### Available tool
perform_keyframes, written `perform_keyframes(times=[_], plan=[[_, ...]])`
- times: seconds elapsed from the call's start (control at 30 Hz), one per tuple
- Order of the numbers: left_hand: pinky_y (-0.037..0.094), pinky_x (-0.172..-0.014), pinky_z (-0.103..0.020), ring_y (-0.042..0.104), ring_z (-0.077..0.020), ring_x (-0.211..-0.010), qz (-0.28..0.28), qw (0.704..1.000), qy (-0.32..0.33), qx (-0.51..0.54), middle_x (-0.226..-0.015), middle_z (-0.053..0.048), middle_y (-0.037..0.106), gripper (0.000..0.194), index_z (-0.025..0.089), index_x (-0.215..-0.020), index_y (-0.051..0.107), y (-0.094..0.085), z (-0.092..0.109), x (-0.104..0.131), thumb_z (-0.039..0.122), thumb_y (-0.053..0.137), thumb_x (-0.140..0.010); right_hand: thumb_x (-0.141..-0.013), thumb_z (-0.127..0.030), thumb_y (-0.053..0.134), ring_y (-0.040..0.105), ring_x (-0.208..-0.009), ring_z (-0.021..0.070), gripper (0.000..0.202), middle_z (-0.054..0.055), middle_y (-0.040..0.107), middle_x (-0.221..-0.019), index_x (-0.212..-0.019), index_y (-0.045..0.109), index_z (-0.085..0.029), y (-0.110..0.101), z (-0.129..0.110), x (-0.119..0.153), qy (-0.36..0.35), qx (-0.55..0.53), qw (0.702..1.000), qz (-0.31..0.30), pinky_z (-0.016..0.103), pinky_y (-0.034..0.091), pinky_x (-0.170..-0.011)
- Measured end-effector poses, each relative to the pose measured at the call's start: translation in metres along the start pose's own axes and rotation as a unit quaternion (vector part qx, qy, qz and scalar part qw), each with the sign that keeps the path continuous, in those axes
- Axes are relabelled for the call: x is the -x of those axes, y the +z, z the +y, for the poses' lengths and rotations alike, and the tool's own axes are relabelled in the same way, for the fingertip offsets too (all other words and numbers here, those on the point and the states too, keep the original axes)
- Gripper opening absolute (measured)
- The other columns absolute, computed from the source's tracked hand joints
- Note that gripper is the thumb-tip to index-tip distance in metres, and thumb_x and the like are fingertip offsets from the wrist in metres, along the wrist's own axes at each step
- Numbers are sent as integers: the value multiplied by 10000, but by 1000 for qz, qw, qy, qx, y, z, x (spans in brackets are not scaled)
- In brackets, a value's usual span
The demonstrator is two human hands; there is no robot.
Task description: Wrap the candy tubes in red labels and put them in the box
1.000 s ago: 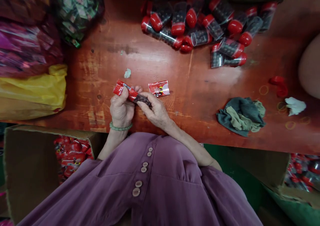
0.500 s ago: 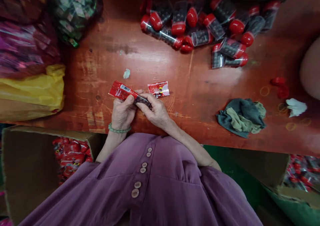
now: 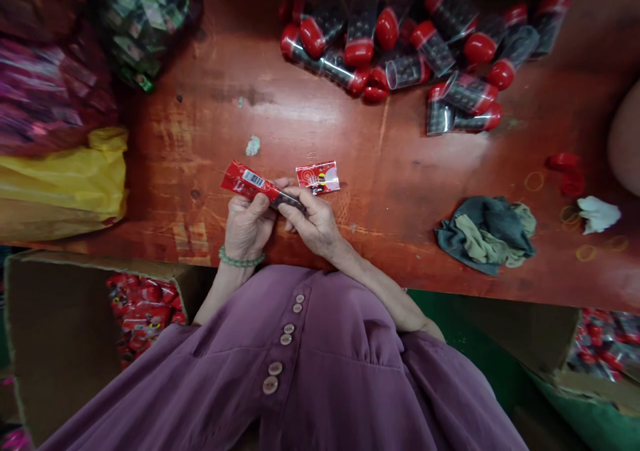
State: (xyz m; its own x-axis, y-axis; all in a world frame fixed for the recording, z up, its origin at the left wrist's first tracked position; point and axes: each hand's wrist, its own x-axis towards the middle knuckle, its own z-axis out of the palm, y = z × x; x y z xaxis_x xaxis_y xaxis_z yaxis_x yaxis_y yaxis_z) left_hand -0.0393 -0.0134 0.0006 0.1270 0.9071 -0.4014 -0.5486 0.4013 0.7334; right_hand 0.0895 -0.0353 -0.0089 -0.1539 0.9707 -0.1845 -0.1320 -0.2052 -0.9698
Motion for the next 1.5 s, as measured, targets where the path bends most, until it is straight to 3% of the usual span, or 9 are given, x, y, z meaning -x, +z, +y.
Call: perform_keyframes(times=[0.2, 0.47, 0.67, 0.83, 0.93, 1.1, 1.2, 1.3, 1.5], plan=[[590, -532, -273, 713, -173, -661, -2, 1000, 0, 19, -917, -66, 789, 331, 200, -875, 776, 0, -1, 3, 442, 875, -671, -944, -528, 562, 547, -482, 47, 353, -75, 568, -678, -1072, 592, -201, 1, -2, 1, 17, -16, 1000, -18, 182, 464, -474], [555, -598, -209, 707, -134, -731, 17, 998, 52, 19, -869, -13, 774, 353, 241, -827, 778, 1, -3, -1, 468, 914, -592, -997, -356, 527, 686, -750, 123, 236, 48, 719, -981, -1164, 594, -203, 4, -7, 4, -146, 206, 966, 49, 300, 593, -749], [576, -883, -291, 719, -156, -862, -36, 992, 117, 11, -828, -1, 734, 296, 224, -772, 751, -2, -3, -2, 433, 905, -630, -996, -269, 543, 701, -992, 170, 168, 66, 721, -1041, -1143, 592, -203, 3, -4, 5, -273, 277, 919, 67, 313, 589, -865], [592, -886, -353, 733, -199, -883, -23, 993, 116, -29, -815, -19, 746, 343, 210, -793, 733, -2, -1, 1, 479, 886, -644, -1020, -386, 482, 655, -707, 106, 228, 20, 682, -867, -1117, 574, -202, 3, -12, 8, -175, 248, 953, 22, 232, 556, -663], [612, -814, -345, 734, -213, -892, 9, 993, 108, -47, -895, -38, 767, 400, 213, -800, 705, 2, 1, 4, 516, 889, -615, -1018, -431, 464, 508, -472, 39, 252, -52, 582, -729, -1077, 552, -202, 4, -21, 6, -72, 96, 992, -43, 173, 442, -465], [602, -625, -298, 723, -188, -763, 36, 993, 88, -75, -1038, -76, 771, 440, 220, -857, 698, 3, 4, 6, 553, 868, -625, -1001, -446, 485, 463, -421, 15, 251, -73, 545, -729, -1015, 514, -198, 3, -29, -3, 29, -69, 992, -100, 155, 376, -401], [597, -633, -288, 731, -215, -869, 35, 993, 77, -78, -1064, -82, 767, 448, 226, -904, 726, -1, 4, 5, 558, 859, -633, -1013, -387, 468, 486, -471, 30, 191, -62, 543, -746, -1002, 517, -203, 2, -27, -6, 8, -36, 994, -104, 166, 423, -453], [604, -798, -329, 725, -230, -959, 61, 992, 81, -69, -960, -55, 773, 413, 227, -838, 748, -2, 2, 2, 548, 874, -611, -1011, -340, 476, 579, -614, 83, 153, -3, 614, -851, -1041, 532, -201, -1, -20, -6, -61, 94, 990, -86, 227, 508, -587], [566, -903, -329, 720, -180, -848, 83, 991, 77, -75, -843, -26, 765, 394, 212, -730, 764, 3, -3, -2, 537, 905, -556, -1014, -365, 465, 680, -1020, 218, 237, 117, 675, -1148, -1183, 516, -207, -6, -9, -8, -182, 261, 946, -57, 356, 570, -837]])
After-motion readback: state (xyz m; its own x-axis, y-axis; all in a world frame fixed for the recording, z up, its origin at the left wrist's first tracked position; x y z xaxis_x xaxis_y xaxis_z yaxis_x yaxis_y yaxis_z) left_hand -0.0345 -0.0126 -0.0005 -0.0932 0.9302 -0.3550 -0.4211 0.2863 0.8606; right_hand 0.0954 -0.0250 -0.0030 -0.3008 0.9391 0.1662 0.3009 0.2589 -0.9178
